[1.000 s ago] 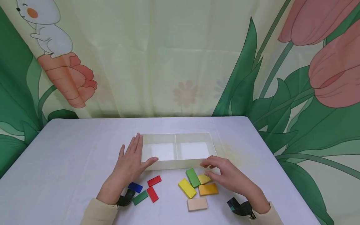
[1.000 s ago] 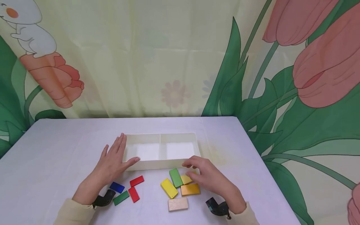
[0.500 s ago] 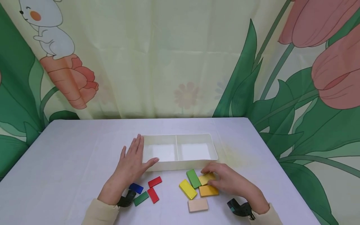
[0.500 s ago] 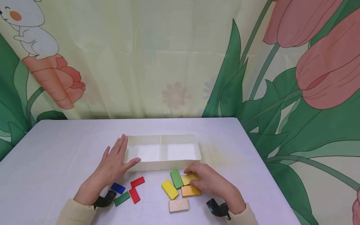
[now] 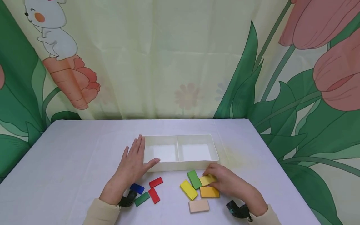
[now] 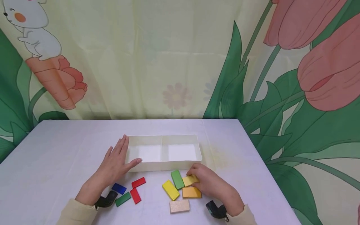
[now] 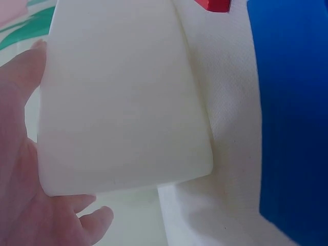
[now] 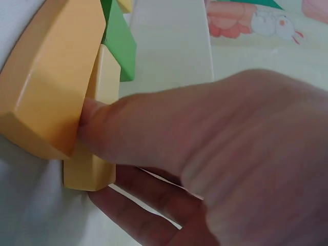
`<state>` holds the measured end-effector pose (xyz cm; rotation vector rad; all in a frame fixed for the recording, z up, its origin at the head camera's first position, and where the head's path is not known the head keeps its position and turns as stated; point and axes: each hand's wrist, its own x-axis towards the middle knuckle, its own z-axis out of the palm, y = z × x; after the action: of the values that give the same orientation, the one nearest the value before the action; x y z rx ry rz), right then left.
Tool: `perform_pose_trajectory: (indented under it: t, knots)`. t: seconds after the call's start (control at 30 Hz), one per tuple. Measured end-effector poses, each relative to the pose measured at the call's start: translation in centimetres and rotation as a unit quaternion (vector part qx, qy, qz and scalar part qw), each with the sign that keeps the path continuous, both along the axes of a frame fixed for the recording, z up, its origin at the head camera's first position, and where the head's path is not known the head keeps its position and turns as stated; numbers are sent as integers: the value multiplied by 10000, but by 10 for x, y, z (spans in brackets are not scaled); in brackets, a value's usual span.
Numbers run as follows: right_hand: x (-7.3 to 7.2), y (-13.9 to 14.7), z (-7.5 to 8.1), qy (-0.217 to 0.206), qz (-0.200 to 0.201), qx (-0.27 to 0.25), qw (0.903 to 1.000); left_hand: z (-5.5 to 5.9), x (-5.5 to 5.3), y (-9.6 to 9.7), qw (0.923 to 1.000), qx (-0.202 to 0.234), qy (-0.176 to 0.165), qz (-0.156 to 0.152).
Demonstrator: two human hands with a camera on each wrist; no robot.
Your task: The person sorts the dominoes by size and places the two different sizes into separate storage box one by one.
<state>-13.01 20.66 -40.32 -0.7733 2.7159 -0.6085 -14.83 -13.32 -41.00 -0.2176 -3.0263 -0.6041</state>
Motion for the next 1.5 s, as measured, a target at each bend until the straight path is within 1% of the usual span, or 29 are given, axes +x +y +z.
perform_pose_trajectory:
  t: [0.17, 0.33, 0.53, 0.67, 0.77, 0.9, 1.03, 1.2, 1.33, 1.5]
  knots:
    - [4, -1, 3, 108, -138, 217, 9996, -1, 0, 2, 10000, 18, 1, 0]
    - [7, -1, 8, 137, -222, 246, 9994, -4, 3, 0, 10000, 84, 49, 4]
    - [10, 0, 12, 77, -115, 166, 9998, -9, 10, -2, 10000, 75, 6, 12]
    - [12, 0, 19, 4, -64, 21, 10000, -12, 12, -3, 9999, 99, 59, 35]
    - [12, -1, 26, 17, 66, -135, 9999, -13, 13, -3, 9999, 119, 68, 49]
    - [9, -2, 35, 315, 284, -249, 9988, -12, 11, -3, 9999, 151, 70, 40]
    - [5, -5, 42, 503, 347, -322, 9976, -9, 8, -3, 9998, 156, 86, 14]
    - [-3, -10, 48, 541, 276, -399, 9974, -7, 6, -2, 9998, 186, 38, 28]
    - [-11, -12, 51, 741, 275, -454, 9958, -6, 5, -1, 9999, 161, 7, 42]
    - [-23, -15, 54, 969, 234, -588, 9933, -3, 2, -1, 9999, 102, 76, 6]
